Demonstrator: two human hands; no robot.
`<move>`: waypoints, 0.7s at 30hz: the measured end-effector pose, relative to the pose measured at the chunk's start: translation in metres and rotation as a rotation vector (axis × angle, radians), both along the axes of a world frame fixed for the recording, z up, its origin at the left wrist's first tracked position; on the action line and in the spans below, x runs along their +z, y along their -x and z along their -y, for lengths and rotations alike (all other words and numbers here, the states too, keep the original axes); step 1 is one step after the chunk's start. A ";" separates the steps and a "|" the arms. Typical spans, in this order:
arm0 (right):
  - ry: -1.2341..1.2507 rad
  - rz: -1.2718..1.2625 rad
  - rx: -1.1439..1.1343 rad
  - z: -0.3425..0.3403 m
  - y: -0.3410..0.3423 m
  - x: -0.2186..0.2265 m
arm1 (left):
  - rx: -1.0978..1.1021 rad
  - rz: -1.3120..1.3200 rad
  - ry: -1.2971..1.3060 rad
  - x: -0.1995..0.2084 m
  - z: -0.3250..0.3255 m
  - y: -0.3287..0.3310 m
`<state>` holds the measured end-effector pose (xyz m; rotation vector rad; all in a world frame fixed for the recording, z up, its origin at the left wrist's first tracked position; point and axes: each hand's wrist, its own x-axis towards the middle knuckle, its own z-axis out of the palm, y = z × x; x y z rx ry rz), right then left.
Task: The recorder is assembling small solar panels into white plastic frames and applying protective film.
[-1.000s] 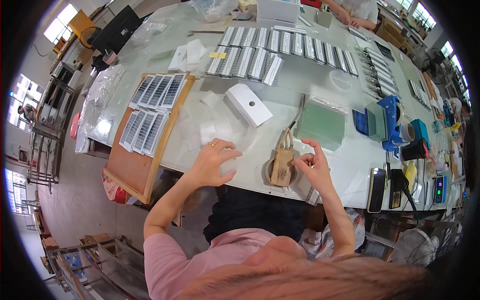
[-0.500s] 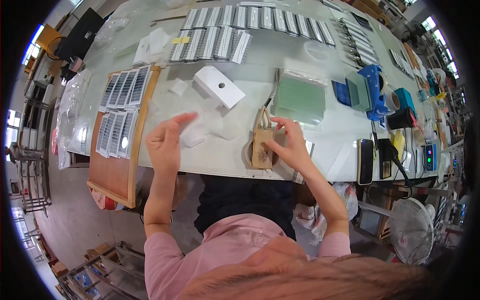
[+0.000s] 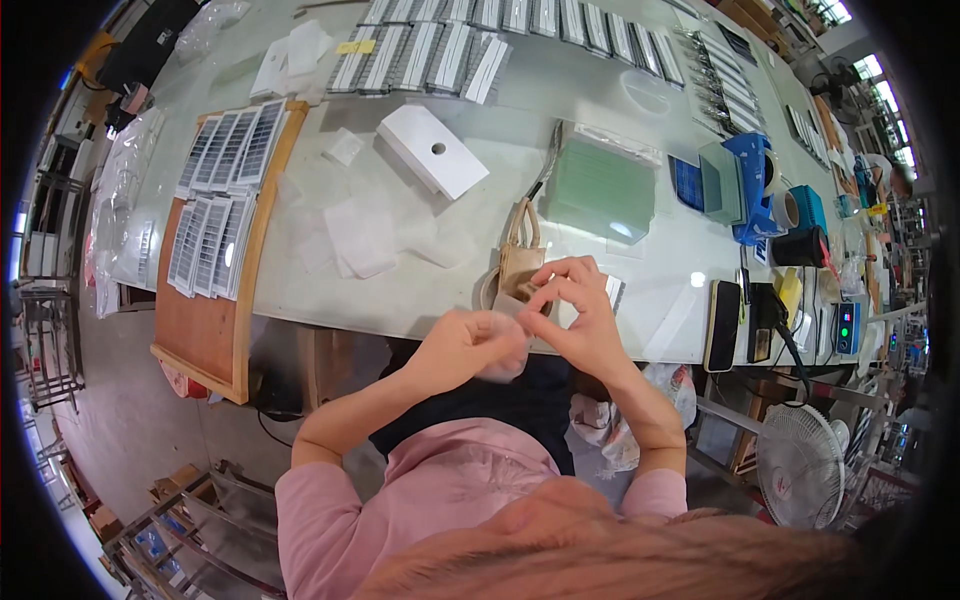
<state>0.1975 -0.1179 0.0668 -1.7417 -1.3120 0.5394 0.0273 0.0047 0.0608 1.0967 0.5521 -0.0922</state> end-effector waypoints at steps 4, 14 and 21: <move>-0.001 0.141 -0.167 -0.009 -0.009 -0.017 | -0.029 0.048 -0.017 -0.025 0.012 0.022; 0.074 0.234 -0.238 -0.024 -0.035 -0.038 | -0.020 0.740 -1.769 -0.063 -0.013 0.029; 0.065 0.327 -0.265 -0.028 -0.039 -0.033 | 0.143 0.734 -1.519 -0.059 -0.011 0.015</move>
